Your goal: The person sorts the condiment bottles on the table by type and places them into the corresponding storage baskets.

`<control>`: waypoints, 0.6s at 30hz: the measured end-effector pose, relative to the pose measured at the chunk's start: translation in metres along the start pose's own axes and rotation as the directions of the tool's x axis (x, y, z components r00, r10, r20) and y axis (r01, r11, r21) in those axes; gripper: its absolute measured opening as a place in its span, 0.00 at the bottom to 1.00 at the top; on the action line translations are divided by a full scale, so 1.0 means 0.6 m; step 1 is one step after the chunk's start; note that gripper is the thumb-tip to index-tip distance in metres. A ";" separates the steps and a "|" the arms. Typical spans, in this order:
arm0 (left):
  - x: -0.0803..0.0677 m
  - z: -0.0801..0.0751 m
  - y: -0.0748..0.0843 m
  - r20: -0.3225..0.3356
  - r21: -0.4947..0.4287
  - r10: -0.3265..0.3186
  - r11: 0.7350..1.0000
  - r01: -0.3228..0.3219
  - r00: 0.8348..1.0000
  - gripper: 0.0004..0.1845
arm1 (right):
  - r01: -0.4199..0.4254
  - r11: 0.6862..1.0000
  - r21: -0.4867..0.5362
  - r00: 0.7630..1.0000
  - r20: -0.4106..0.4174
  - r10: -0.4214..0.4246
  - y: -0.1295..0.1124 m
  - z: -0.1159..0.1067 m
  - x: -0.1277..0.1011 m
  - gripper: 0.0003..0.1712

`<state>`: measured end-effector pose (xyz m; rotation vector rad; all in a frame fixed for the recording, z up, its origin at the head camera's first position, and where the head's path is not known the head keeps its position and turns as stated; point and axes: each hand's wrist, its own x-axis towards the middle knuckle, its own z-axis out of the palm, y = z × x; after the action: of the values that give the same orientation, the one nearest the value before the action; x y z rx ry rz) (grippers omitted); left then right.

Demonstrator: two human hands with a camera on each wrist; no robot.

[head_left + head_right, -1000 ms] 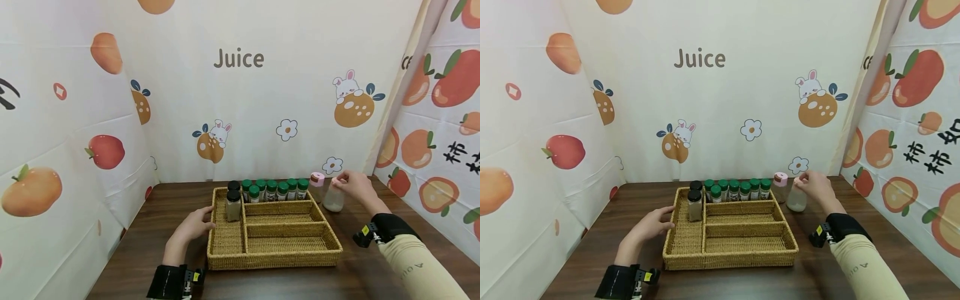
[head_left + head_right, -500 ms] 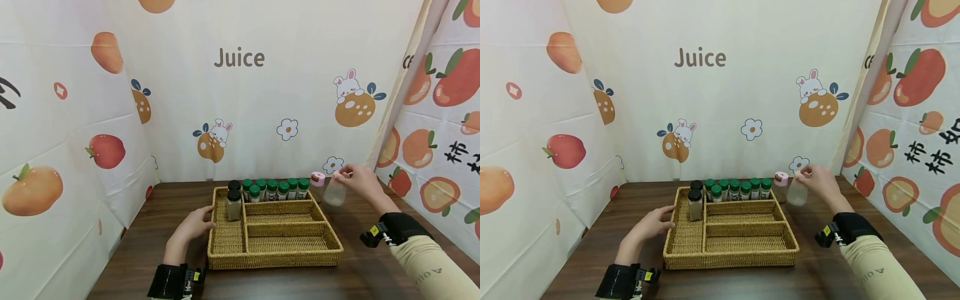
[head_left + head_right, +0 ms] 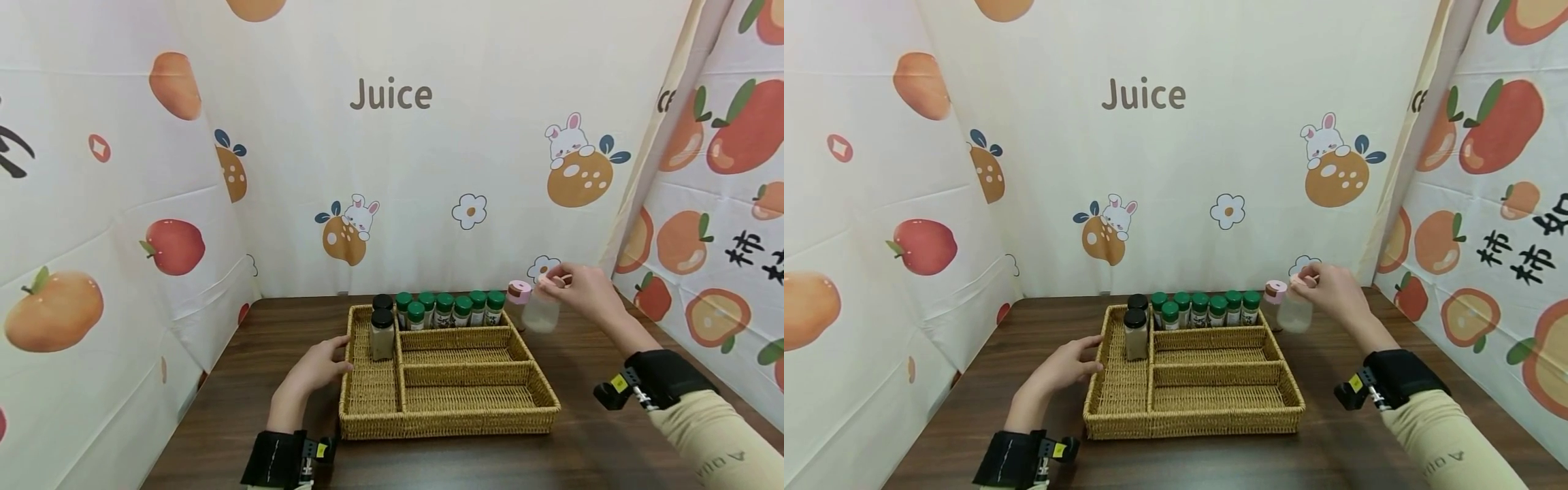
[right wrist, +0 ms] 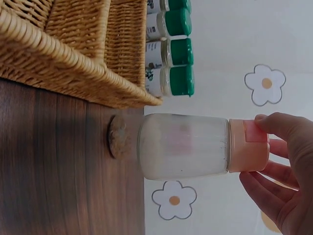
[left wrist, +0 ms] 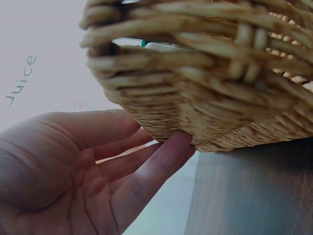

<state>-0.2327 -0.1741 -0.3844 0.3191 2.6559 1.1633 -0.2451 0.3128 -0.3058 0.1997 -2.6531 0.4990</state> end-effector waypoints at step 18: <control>0.001 0.001 -0.001 0.000 -0.004 -0.011 1.000 0.011 1.000 0.33 | 0.105 0.993 0.050 0.994 -0.025 -0.104 -0.054 0.010 -0.008 0.13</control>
<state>-0.2333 -0.1740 -0.3854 0.3029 2.6516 1.1651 -0.2361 0.2809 -0.3025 0.3446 -2.5939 0.5324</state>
